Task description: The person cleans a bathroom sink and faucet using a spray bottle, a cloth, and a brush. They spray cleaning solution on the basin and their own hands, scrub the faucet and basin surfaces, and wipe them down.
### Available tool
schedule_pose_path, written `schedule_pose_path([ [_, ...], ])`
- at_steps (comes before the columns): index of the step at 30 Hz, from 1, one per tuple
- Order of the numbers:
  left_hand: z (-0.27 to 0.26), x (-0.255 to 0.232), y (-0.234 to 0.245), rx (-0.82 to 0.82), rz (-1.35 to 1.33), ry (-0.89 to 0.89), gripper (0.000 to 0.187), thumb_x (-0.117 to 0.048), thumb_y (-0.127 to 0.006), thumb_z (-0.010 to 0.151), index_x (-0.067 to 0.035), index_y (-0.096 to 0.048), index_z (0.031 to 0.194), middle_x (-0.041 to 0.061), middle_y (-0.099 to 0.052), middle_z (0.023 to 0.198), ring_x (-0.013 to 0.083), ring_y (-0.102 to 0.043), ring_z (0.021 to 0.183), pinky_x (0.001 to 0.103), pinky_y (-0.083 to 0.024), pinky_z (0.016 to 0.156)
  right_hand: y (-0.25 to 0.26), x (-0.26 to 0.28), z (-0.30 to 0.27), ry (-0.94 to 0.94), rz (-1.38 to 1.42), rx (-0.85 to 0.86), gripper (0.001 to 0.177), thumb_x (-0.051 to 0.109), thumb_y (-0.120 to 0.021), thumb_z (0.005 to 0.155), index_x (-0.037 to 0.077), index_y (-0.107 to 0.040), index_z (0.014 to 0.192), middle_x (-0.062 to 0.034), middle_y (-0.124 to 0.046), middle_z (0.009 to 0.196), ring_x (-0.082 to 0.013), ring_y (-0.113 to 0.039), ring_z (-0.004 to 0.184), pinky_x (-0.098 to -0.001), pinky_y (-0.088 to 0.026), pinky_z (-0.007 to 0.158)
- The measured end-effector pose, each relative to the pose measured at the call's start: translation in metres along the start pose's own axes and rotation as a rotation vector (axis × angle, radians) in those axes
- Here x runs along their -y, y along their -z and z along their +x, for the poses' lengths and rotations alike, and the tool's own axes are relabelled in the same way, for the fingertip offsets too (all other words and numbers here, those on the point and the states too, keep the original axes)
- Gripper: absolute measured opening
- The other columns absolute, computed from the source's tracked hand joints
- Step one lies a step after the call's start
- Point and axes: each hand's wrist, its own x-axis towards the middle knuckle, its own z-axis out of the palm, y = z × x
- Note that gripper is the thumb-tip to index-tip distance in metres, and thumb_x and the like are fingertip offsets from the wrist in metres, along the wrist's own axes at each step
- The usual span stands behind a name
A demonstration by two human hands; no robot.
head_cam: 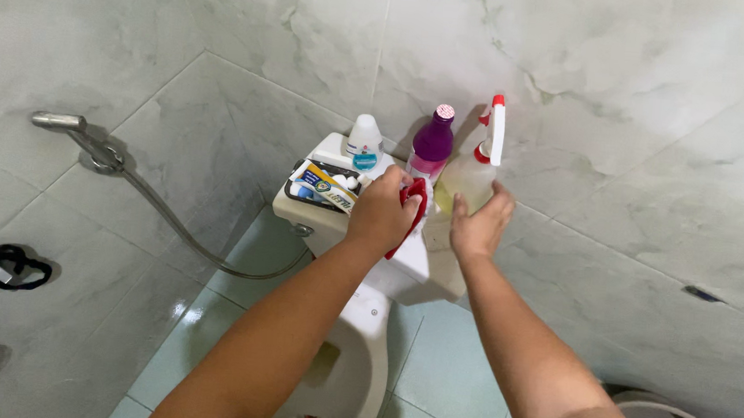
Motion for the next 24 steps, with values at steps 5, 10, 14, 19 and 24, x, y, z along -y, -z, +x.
schedule_pose_path([
  [5,0.004,-0.002,0.006,-0.010,-0.026,0.037,0.031,-0.022,-0.077,0.085,-0.009,-0.060,0.108,0.015,-0.072,0.098,0.0365,-0.069,0.094,0.048,-0.054,0.081,-0.001,-0.007,-0.036,-0.027,-0.123,0.162,0.065,0.020,-0.080,0.081,0.004,-0.050,0.136,-0.0228,-0.045,0.142,-0.0431,-0.039,0.137,-0.0474,-0.035,0.112],
  [10,0.007,-0.006,0.014,-0.030,-0.081,0.008,0.032,-0.022,-0.078,0.085,-0.008,-0.060,0.107,0.015,-0.072,0.099,0.0358,-0.070,0.093,0.046,-0.055,0.081,0.002,0.003,-0.043,0.017,-0.398,0.567,0.060,0.036,-0.076,0.086,0.014,-0.058,0.138,-0.0137,-0.048,0.150,-0.0368,-0.043,0.140,-0.0437,-0.039,0.118],
  [14,0.008,-0.006,0.019,-0.022,-0.094,0.026,0.032,-0.022,-0.078,0.084,-0.008,-0.061,0.108,0.015,-0.072,0.098,0.0355,-0.070,0.094,0.046,-0.055,0.081,0.016,0.044,-0.040,0.017,-0.635,0.887,0.099,0.059,-0.090,0.069,0.028,-0.041,0.150,-0.0121,-0.022,0.162,-0.0434,-0.016,0.150,-0.0562,-0.027,0.117],
  [19,0.008,-0.006,0.023,0.020,-0.106,0.083,0.032,-0.023,-0.078,0.085,-0.008,-0.061,0.108,0.014,-0.072,0.099,0.0342,-0.070,0.093,0.045,-0.055,0.080,0.033,0.070,-0.038,0.074,-0.799,1.004,0.114,0.054,-0.097,0.061,0.032,-0.035,0.154,-0.0062,-0.022,0.164,-0.0438,-0.012,0.152,-0.0622,-0.028,0.117],
  [24,0.005,-0.005,0.025,0.012,-0.104,0.061,0.034,-0.022,-0.078,0.084,-0.008,-0.060,0.109,0.014,-0.072,0.100,0.0344,-0.069,0.095,0.045,-0.055,0.081,0.036,0.052,-0.052,0.158,-0.712,0.865,0.095,0.045,-0.096,0.060,0.032,-0.050,0.142,-0.0027,-0.038,0.152,-0.0387,-0.031,0.142,-0.0591,-0.033,0.115],
])
